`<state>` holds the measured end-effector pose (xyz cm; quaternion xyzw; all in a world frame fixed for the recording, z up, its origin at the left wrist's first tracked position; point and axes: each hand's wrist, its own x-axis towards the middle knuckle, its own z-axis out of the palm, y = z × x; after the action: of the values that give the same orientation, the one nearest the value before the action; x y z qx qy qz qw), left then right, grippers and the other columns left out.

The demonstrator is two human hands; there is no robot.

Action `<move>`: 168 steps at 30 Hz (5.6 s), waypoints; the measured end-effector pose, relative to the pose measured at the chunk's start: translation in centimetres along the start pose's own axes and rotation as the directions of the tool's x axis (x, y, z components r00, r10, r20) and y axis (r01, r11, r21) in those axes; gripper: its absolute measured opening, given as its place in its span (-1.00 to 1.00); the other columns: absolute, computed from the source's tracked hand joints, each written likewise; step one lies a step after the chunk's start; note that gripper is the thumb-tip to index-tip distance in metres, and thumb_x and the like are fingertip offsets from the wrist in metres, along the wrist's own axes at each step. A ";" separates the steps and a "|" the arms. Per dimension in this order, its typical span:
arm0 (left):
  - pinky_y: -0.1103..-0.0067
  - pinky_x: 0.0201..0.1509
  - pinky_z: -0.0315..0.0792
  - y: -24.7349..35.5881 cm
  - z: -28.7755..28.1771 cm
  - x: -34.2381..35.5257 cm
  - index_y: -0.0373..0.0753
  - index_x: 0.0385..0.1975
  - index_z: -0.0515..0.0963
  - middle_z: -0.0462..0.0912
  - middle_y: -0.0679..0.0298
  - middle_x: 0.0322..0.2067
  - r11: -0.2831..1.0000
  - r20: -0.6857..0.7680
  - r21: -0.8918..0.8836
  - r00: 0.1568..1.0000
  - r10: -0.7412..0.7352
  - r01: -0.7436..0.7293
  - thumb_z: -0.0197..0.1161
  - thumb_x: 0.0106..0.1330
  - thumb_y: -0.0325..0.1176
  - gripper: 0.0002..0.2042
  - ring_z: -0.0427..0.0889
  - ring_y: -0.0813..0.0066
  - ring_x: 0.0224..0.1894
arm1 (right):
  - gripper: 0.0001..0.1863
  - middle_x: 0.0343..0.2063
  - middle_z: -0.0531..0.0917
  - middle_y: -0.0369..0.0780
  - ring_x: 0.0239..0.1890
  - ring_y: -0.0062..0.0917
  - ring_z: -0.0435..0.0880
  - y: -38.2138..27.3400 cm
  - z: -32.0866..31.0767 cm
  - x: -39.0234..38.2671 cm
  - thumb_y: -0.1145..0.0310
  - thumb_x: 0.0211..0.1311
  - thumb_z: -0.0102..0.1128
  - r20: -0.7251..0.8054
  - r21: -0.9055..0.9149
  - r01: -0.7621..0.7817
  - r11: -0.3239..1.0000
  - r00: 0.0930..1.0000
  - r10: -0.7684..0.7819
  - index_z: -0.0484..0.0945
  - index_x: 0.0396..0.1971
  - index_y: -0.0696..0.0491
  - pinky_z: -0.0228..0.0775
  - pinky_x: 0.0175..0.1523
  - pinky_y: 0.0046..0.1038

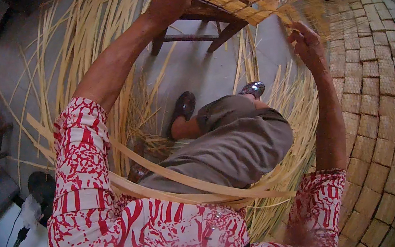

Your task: The person weaves a basket by hand, interlacing thin bamboo strips into a circular frame. They repeatedly pull and tuck the strips to form a tight pattern.

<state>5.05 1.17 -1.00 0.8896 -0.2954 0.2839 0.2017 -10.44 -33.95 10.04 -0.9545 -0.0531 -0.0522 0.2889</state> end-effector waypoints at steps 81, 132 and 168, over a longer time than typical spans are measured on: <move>0.51 -0.46 0.50 4.6 -16.0 9.3 -0.26 -0.45 0.54 0.63 0.24 -0.54 0.726 0.147 -0.521 0.791 0.594 -0.448 0.19 0.30 -0.33 -0.85 0.63 0.44 -0.50 | -0.81 -0.24 0.56 -0.23 -0.22 -0.45 0.54 6.4 19.2 3.2 0.42 0.26 0.19 -0.143 0.990 0.109 0.094 0.724 0.674 0.48 -0.15 0.05 0.39 0.02 -0.27; 0.25 -0.07 0.55 -2.4 4.9 -6.5 0.10 0.28 0.26 0.26 -0.03 0.25 0.997 -0.088 -0.073 0.996 0.022 -0.028 0.37 0.08 -0.02 -0.29 0.52 -0.07 0.06 | -0.91 -0.41 0.60 -0.39 -0.38 -0.60 0.53 7.3 16.0 2.1 0.32 0.27 0.21 -0.081 0.904 -0.172 0.391 0.829 0.553 0.58 -0.28 -0.03 0.37 -0.15 -0.45; 0.19 -0.18 0.56 10.7 5.5 -2.1 -0.40 -0.11 0.32 0.60 -0.17 -0.29 0.891 0.042 -0.454 0.999 -0.003 0.022 0.29 0.11 -0.38 -0.60 0.62 -0.19 -0.21 | -0.75 -0.27 0.65 -0.30 -0.24 -0.58 0.60 -2.0 19.1 2.6 0.23 0.27 0.27 0.071 0.962 -0.198 0.187 0.846 0.528 0.59 -0.16 0.06 0.39 -0.19 -0.54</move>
<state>-1.02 -8.84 -4.41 0.8253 -0.3518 0.1880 0.3997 -6.78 -21.51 -4.34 -0.5576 0.1981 -0.0725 0.8028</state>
